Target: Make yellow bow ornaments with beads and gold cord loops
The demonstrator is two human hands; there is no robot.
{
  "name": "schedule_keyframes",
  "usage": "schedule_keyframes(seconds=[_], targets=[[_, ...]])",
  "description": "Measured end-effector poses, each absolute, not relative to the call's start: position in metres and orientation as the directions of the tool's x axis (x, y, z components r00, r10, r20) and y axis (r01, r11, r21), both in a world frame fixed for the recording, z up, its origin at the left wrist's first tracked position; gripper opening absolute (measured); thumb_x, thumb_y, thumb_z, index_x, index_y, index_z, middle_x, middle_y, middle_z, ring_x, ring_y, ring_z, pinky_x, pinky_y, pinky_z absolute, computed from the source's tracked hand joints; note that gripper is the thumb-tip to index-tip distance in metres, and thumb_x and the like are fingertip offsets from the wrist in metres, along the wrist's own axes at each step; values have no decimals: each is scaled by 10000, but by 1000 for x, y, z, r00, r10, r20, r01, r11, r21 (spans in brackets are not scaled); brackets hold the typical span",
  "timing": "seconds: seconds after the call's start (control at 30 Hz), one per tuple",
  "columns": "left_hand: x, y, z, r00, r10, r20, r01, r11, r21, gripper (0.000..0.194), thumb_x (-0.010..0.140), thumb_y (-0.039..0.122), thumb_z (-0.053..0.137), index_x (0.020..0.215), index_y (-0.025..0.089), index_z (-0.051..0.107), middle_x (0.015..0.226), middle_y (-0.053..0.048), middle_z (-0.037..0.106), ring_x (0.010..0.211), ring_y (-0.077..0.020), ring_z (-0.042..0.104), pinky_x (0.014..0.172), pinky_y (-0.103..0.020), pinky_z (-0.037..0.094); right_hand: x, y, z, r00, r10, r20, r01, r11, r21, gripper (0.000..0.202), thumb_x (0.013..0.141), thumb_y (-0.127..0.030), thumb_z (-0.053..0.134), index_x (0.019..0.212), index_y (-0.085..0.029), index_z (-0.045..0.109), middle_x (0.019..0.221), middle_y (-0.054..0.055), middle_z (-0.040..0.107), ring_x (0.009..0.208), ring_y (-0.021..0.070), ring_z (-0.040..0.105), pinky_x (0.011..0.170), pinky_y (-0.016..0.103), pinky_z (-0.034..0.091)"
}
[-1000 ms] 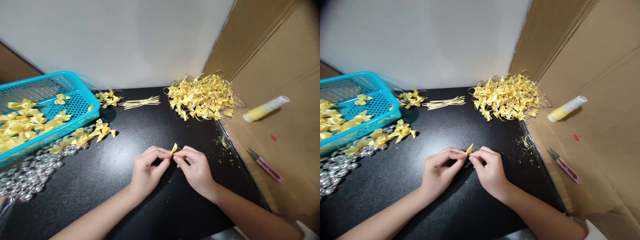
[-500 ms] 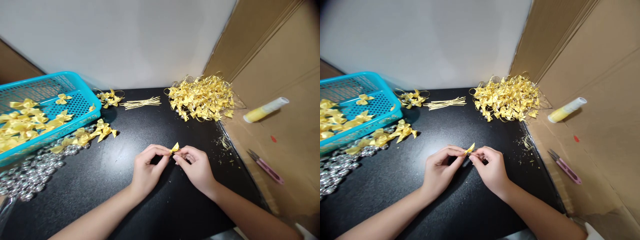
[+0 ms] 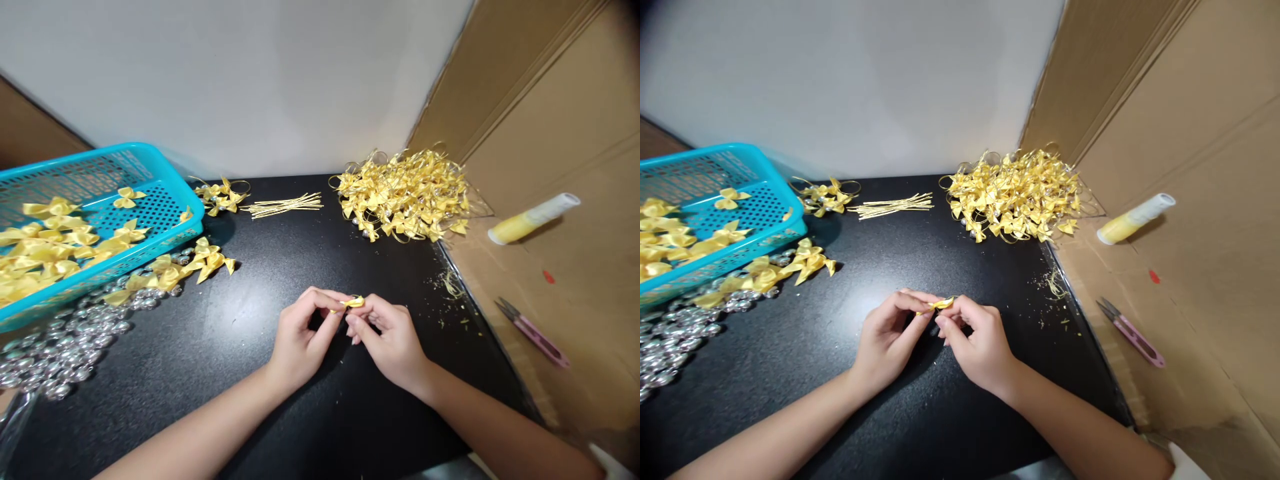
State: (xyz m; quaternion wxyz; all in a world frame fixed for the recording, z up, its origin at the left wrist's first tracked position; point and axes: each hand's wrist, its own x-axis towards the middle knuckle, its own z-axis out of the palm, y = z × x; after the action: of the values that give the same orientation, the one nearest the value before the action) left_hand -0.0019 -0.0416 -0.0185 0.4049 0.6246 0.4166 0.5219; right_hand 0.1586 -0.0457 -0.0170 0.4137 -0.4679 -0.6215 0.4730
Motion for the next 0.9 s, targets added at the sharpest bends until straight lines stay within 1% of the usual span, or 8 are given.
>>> schedule_keyframes(seconds=[0.17,0.3,0.53,0.7,0.77,0.83,0.9], targets=[[-1,-43,-18,65,940,335,106,-340,934,96,835,95,627,796,183,619,829,-59,730,753,-157,681,670,-283,534,155,-48,-15,-203,979,15,102,37,-994,137,876,-251,589,759,-181,577,597,-15,630,488,96,599,502,216,520],[-1,-43,-16,40,934,354,159,-356,921,108,799,90,659,751,183,634,766,-43,733,698,-151,673,637,-277,534,154,-50,-15,-187,982,-21,70,-8,-998,154,871,-271,600,748,-182,573,597,-13,627,496,99,597,492,217,516],[-1,-44,-13,41,926,376,191,-376,907,121,774,72,670,730,182,647,750,-35,734,677,-147,681,614,-264,537,153,-50,-16,-173,983,-53,27,-49,-998,150,849,-273,621,737,-182,580,588,-12,623,502,101,594,485,218,516],[0,-44,-15,34,944,327,160,-328,931,109,783,87,669,736,182,646,754,-38,733,680,-151,677,632,-277,536,153,-46,-13,-216,972,-95,-14,-100,-995,161,830,-278,635,720,-180,571,587,-11,634,506,113,623,501,230,547],[-1,-43,-15,33,949,315,149,-316,937,102,790,92,669,750,184,652,762,-38,737,691,-152,678,640,-279,534,154,-43,-12,-219,973,-74,14,-72,-997,130,828,-250,634,731,-178,587,639,4,661,568,125,654,567,250,569],[-1,-42,-15,33,948,315,152,-317,936,102,792,93,672,755,186,656,772,-39,742,702,-154,680,647,-281,533,155,-41,-12,-194,981,-7,77,9,-997,83,823,-217,638,752,-176,626,728,29,683,666,138,671,639,265,573],[-2,-42,-15,30,948,316,168,-316,934,105,794,90,670,755,186,657,780,-39,744,711,-156,684,653,-284,534,156,-41,-14,-176,983,42,135,67,-989,49,812,-197,650,769,-178,662,779,43,684,714,147,666,663,272,565]])
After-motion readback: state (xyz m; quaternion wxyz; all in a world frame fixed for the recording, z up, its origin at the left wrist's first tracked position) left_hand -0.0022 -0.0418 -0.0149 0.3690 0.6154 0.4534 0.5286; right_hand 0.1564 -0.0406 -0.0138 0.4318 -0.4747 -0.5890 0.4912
